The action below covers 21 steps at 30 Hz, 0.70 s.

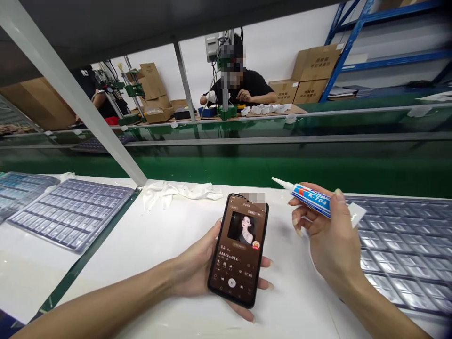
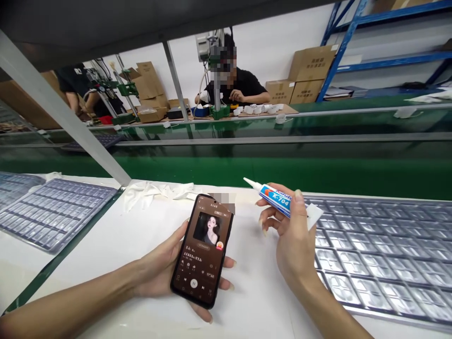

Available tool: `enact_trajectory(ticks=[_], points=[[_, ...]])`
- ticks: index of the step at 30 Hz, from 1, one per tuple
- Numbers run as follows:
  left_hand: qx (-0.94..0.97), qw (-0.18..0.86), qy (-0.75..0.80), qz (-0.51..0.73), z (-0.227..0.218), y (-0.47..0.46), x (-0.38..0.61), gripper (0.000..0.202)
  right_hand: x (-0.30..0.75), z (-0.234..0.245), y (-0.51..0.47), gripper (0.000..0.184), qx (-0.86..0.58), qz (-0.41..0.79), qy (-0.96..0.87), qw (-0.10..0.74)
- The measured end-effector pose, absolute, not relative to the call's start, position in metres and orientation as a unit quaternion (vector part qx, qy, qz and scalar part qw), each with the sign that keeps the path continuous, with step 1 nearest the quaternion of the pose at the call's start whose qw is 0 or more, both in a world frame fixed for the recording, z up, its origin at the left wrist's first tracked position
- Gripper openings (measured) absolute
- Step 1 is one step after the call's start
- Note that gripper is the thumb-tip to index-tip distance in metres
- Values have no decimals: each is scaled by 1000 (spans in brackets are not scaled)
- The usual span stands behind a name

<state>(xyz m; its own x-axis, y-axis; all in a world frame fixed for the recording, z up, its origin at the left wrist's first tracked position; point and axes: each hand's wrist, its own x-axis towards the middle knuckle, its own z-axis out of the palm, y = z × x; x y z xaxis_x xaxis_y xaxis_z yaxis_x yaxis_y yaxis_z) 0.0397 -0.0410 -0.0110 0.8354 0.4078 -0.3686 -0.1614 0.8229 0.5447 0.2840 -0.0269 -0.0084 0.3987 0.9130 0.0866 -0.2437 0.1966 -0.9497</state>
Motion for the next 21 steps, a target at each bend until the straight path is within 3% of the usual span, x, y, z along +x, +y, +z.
enact_trajectory(ticks=[6,10,21], points=[[268,919,230,172,-8,-43,39,74,283,-8,-29,41,-471,413,-364,689],[300,907,227,189,-9,-44,36,44,285,-10,-29,43,-466,412,-373,688],[291,909,211,210,-14,-45,35,45,289,-15,-27,47,-462,407,-384,688]])
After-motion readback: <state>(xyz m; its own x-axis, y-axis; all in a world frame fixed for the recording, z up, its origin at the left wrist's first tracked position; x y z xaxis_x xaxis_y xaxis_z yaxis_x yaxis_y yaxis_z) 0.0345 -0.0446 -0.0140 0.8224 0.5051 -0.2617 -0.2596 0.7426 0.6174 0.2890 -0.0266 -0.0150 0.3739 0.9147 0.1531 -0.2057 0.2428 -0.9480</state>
